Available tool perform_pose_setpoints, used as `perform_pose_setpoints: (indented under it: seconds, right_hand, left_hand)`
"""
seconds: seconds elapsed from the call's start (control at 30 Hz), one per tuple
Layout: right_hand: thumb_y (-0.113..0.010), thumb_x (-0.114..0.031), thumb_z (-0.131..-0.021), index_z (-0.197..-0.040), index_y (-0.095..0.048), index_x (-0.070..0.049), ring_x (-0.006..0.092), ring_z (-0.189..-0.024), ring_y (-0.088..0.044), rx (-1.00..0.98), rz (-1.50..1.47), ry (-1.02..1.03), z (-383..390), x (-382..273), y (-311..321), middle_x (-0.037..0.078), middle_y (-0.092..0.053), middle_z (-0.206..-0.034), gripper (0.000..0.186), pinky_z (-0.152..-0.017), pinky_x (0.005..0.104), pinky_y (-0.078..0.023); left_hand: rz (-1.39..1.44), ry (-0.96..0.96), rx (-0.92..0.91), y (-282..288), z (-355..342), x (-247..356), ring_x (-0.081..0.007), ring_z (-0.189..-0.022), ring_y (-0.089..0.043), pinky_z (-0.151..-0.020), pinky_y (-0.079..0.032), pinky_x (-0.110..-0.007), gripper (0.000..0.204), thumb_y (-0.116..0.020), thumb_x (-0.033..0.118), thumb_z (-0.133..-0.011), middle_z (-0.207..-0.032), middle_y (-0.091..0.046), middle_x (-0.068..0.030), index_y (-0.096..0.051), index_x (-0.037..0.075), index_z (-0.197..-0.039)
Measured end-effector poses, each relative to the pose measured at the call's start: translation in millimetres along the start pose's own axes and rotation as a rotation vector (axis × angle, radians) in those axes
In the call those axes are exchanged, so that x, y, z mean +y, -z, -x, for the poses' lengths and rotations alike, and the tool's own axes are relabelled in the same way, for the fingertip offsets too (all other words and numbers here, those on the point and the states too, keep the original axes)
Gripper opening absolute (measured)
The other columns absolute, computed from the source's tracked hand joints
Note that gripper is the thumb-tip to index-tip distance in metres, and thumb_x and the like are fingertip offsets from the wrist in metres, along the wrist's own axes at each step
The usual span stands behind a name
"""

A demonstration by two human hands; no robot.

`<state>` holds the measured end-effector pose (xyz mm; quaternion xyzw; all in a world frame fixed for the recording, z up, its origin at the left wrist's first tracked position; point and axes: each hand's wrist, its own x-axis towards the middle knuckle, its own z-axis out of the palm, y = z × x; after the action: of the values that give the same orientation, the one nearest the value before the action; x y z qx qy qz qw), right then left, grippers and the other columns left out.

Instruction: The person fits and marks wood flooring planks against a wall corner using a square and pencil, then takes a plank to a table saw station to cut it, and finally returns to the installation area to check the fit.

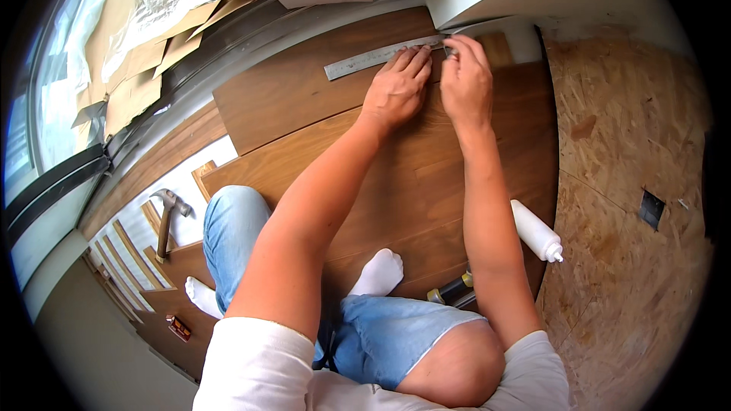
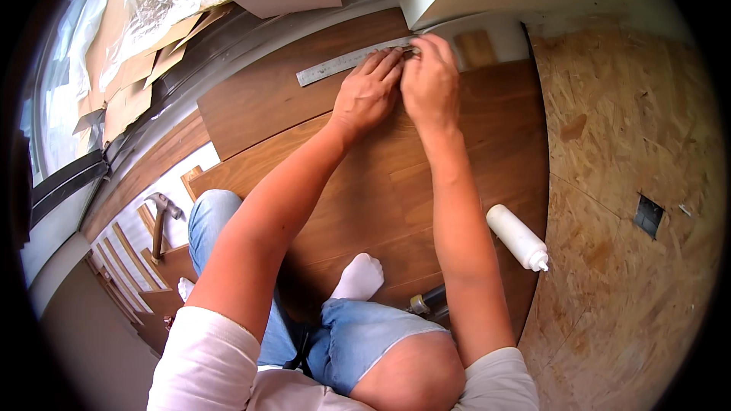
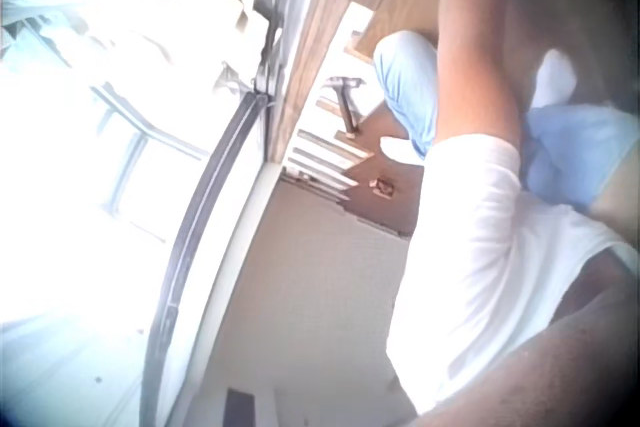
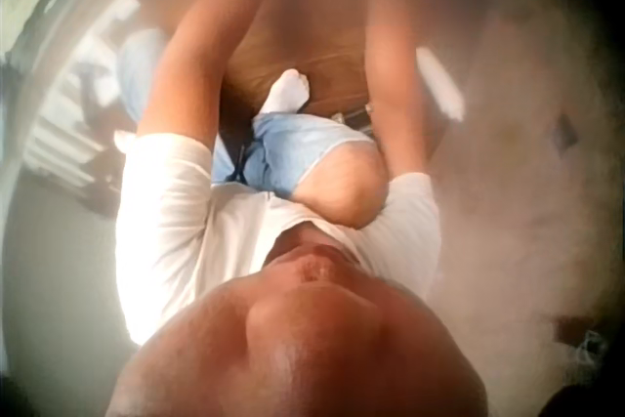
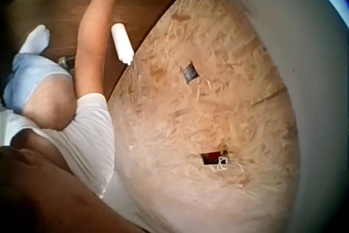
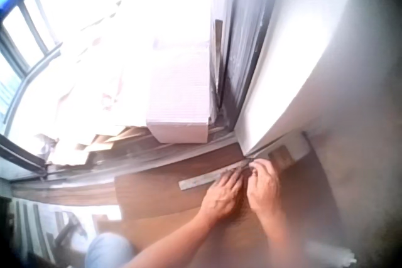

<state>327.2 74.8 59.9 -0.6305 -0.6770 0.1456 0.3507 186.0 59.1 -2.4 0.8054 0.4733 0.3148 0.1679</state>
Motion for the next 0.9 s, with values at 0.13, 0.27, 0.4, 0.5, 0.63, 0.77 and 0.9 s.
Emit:
perform_pose_setpoints:
  seconds: [0.13,0.27,0.4,0.5,0.63,0.77,0.9]
  right_hand:
    - [-0.071,-0.023,-0.091,-0.115,-0.071,0.000,0.0388,-0.106,-0.063,-0.074,0.327,-0.187,24,53,-3,0.018,-0.068,-0.112,0.032,-0.094,0.0477,-0.051]
    - [-0.078,-0.029,-0.088,-0.112,-0.072,-0.004,0.0385,-0.103,-0.063,-0.049,0.245,-0.151,17,60,-5,0.016,-0.069,-0.106,0.036,-0.091,0.0471,-0.051]
    - [-0.078,-0.028,-0.088,-0.109,-0.073,-0.005,0.0363,-0.099,-0.064,0.034,0.244,-0.171,46,48,24,0.014,-0.068,-0.101,0.032,-0.087,0.0467,-0.052]
    - [-0.078,-0.027,-0.089,-0.108,-0.073,-0.005,0.0343,-0.096,-0.063,0.031,0.236,-0.278,114,43,55,0.013,-0.067,-0.098,0.030,-0.083,0.0464,-0.051]
    - [-0.078,-0.022,-0.089,-0.109,-0.072,-0.003,0.0339,-0.094,-0.063,0.048,0.260,-0.316,194,38,81,0.012,-0.066,-0.096,0.028,-0.082,0.0456,-0.051]
    - [-0.079,-0.020,-0.087,-0.110,-0.071,0.000,0.0327,-0.094,-0.062,0.021,0.334,-0.267,226,31,91,0.011,-0.067,-0.101,0.031,-0.082,0.0446,-0.051]
    - [-0.080,-0.024,-0.088,-0.112,-0.071,-0.002,0.0317,-0.097,-0.063,-0.042,0.359,-0.284,225,27,92,0.010,-0.066,-0.105,0.034,-0.085,0.0434,-0.052]
  left_hand:
    - [-0.079,-0.106,0.051,0,0,-4,-0.0338,-0.129,-0.056,-0.113,-0.045,-0.045,0.037,-0.064,0.005,-0.081,-0.137,-0.061,-0.0146,-0.066,0.000,-0.118]
    - [-0.008,-0.164,0.070,9,5,-7,-0.0342,-0.127,-0.057,-0.111,-0.045,-0.045,0.038,-0.064,0.002,-0.080,-0.136,-0.062,-0.0133,-0.066,0.002,-0.119]
    - [-0.016,-0.018,0.109,61,45,-14,-0.0333,-0.125,-0.058,-0.107,-0.046,-0.044,0.036,-0.064,0.000,-0.083,-0.132,-0.065,-0.0111,-0.067,0.005,-0.118]
    - [-0.148,0.245,0.174,122,91,-33,-0.0319,-0.122,-0.060,-0.107,-0.046,-0.043,0.028,-0.063,0.003,-0.090,-0.128,-0.067,-0.0118,-0.069,0.007,-0.118]
    - [-0.444,0.701,0.048,192,158,-86,-0.0369,-0.115,-0.061,-0.101,-0.048,-0.045,0.037,-0.071,0.014,-0.087,-0.116,-0.066,-0.0193,-0.067,0.002,-0.121]
    - [-0.429,1.080,-0.150,221,183,-115,-0.0384,-0.103,-0.067,-0.092,-0.051,-0.046,0.054,-0.079,0.041,-0.086,-0.106,-0.072,-0.0229,-0.069,-0.005,-0.112]
    - [-0.138,1.231,-0.225,221,172,-113,-0.0352,-0.079,-0.069,-0.080,-0.052,-0.045,0.057,-0.083,0.049,-0.082,-0.083,-0.073,-0.0215,-0.071,-0.006,-0.089]
